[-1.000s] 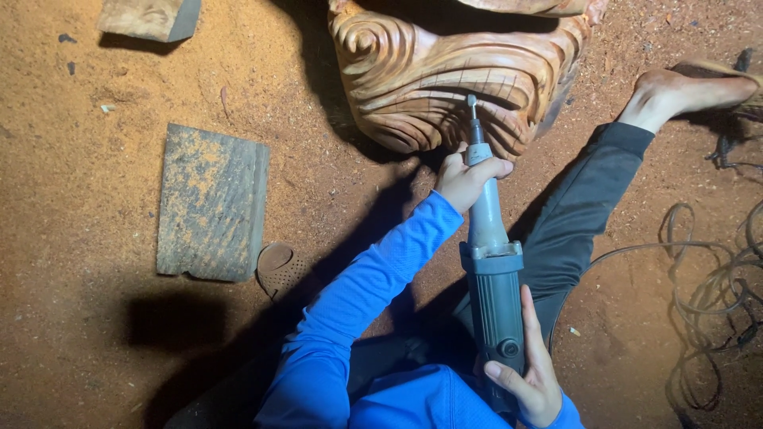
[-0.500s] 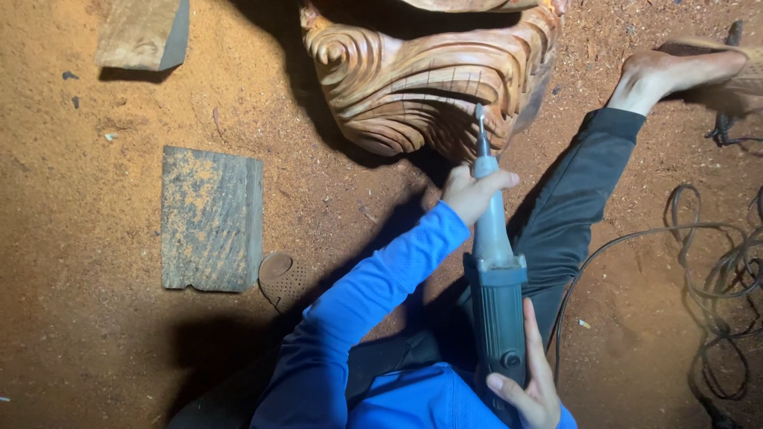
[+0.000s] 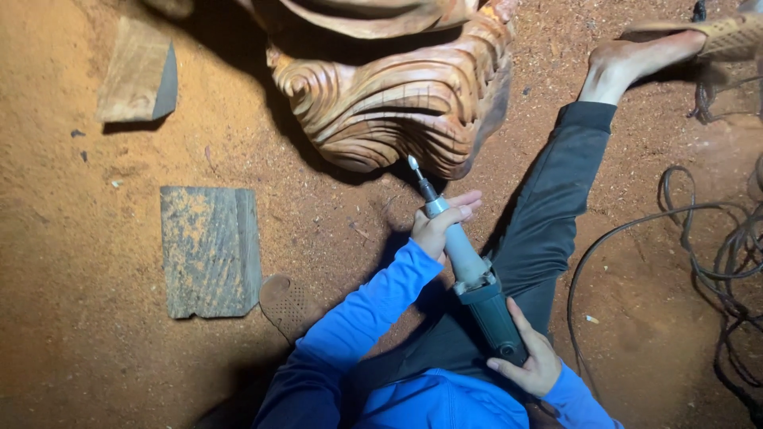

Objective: The person uses a rotary tool to carve intricate details into a large wooden sculpture while sitting on the ground.

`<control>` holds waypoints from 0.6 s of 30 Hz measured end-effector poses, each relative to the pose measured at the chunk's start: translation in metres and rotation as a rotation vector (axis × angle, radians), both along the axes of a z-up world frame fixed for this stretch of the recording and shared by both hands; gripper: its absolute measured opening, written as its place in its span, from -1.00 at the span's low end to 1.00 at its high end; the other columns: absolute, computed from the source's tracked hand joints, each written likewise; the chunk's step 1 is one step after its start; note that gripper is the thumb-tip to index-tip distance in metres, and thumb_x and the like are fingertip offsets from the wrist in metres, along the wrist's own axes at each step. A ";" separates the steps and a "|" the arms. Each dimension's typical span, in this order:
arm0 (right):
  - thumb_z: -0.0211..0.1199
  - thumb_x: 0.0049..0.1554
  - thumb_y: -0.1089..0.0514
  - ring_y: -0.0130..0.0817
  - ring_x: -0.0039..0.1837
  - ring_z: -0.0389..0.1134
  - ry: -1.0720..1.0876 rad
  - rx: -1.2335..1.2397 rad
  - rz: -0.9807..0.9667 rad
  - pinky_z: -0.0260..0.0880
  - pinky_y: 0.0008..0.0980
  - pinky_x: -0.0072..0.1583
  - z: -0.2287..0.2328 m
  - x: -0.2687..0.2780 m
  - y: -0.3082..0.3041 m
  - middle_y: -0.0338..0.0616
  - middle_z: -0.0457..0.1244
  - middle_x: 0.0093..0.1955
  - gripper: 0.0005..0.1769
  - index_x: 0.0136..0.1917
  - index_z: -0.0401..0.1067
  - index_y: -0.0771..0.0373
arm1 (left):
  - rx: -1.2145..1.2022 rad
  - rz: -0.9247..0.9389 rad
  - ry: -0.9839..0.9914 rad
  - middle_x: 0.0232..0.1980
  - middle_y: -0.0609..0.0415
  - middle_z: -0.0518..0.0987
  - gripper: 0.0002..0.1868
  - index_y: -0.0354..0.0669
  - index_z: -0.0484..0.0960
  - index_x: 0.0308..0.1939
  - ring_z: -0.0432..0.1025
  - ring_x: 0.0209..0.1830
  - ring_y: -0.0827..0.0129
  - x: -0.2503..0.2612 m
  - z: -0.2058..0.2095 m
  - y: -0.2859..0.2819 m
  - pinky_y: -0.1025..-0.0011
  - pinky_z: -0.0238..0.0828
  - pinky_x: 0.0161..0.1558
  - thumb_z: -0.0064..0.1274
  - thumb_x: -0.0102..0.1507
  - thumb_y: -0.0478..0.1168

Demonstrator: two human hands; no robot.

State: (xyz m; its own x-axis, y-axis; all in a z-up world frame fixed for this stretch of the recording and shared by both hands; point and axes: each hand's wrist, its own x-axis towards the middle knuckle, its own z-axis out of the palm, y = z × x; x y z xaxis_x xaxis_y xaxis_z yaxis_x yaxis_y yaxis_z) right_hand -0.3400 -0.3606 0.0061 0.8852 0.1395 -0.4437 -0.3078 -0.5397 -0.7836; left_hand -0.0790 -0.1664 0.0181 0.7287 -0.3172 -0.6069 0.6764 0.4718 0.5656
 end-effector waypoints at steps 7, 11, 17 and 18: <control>0.59 -0.12 0.02 -0.22 0.66 -0.04 0.005 0.098 -0.068 -0.15 -0.29 0.58 -0.005 0.002 -0.006 0.00 -0.11 0.70 0.35 0.68 -0.23 0.19 | 0.153 -0.025 0.003 0.11 -0.21 0.68 -0.51 -0.36 0.69 0.11 0.58 0.14 0.24 0.008 -0.008 -0.025 0.47 0.54 0.11 0.17 0.09 -0.29; 0.51 -0.08 0.07 -0.21 0.69 -0.14 0.048 0.239 -0.065 -0.25 -0.27 0.58 0.026 0.030 -0.031 0.00 -0.23 0.74 0.35 0.69 -0.36 0.14 | 0.121 0.072 -0.032 0.30 -0.22 0.57 -0.34 -0.42 0.58 0.23 0.46 0.35 0.05 0.023 -0.008 -0.046 0.30 0.48 0.28 0.15 0.00 -0.37; 0.49 -0.10 0.00 -0.22 0.60 0.13 -0.194 0.040 -0.080 0.00 -0.24 0.57 0.031 0.038 -0.088 0.05 0.11 0.60 0.04 0.57 0.16 0.26 | 0.088 0.210 0.122 0.45 -0.29 0.45 -0.25 -0.24 0.57 0.30 0.35 0.48 0.21 0.053 0.047 -0.059 0.37 0.31 0.35 0.05 -0.04 -0.28; 0.49 -0.10 0.00 -0.22 0.60 0.13 -0.197 0.039 -0.069 0.00 -0.24 0.57 0.035 0.048 -0.098 0.05 0.11 0.60 0.04 0.57 0.16 0.26 | 0.085 0.220 0.120 0.45 -0.29 0.45 -0.25 -0.24 0.57 0.30 0.35 0.48 0.21 0.058 0.039 -0.066 0.37 0.31 0.35 0.05 -0.04 -0.28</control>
State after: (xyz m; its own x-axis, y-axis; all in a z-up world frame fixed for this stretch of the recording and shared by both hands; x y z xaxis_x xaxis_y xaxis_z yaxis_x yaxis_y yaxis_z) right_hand -0.2925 -0.4589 0.0406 0.9624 0.0891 -0.2567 -0.1817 -0.4911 -0.8519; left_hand -0.0214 -0.2326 0.0567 0.6957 -0.1032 -0.7109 0.6274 0.5692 0.5314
